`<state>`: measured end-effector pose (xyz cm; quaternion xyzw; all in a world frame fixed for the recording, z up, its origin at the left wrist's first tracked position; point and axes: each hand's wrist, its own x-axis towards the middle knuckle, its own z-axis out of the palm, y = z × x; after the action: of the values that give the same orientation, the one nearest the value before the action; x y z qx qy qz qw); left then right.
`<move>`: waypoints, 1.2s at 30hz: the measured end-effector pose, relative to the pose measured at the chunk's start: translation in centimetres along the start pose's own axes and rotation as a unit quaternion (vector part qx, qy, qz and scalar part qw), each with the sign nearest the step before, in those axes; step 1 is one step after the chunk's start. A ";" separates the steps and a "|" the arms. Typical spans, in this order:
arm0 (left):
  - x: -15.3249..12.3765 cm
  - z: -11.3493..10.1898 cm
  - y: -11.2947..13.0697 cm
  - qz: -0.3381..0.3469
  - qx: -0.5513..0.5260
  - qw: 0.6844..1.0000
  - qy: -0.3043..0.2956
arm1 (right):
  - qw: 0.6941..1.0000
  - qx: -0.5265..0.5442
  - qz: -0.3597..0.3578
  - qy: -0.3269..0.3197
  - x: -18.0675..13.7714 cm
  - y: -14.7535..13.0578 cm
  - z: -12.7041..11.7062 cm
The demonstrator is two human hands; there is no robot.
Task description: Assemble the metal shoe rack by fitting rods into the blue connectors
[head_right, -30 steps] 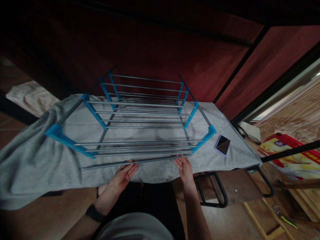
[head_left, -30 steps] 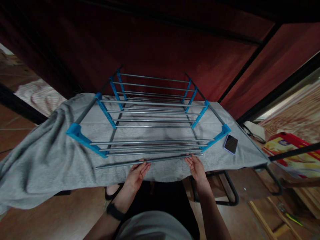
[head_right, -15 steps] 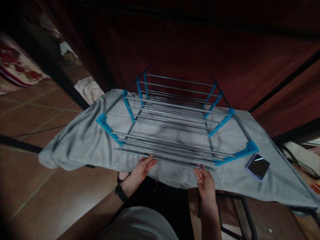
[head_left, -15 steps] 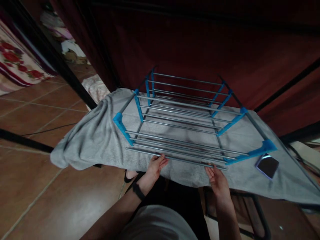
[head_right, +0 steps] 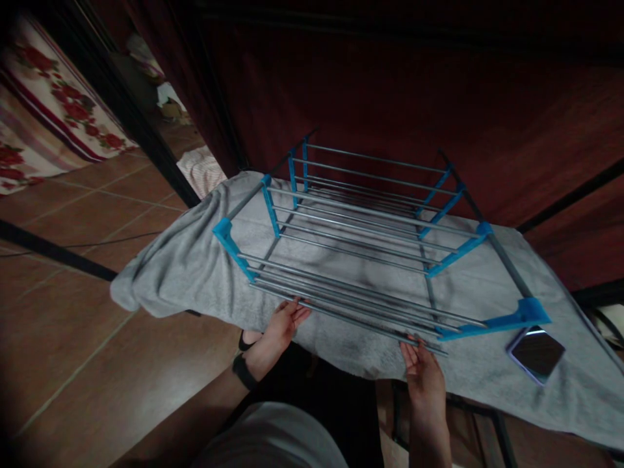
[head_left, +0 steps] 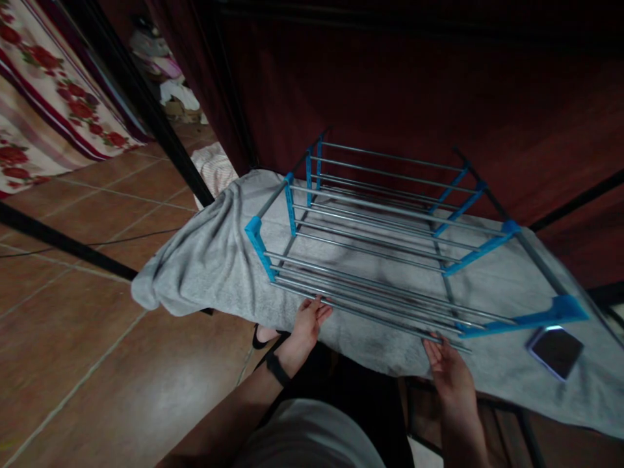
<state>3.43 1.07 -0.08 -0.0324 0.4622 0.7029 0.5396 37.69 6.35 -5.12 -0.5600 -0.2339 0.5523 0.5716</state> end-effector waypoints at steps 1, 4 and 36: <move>0.0 0.0 0.1 -0.001 0.000 1.000 0.004 | 1.000 0.017 0.009 0.007 0.0 -0.2 0.2; 0.1 0.1 0.6 -0.008 0.004 1.000 0.017 | 0.997 0.071 0.023 0.013 -0.3 -0.8 1.0; 2.2 -1.0 2.2 -0.003 0.039 0.999 0.020 | 0.993 0.118 0.006 0.000 0.4 -1.1 2.6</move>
<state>0.33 2.03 -0.50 -0.0263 0.4999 0.6817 0.5335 35.90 8.00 -3.65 -0.4900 -0.1635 0.5796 0.6303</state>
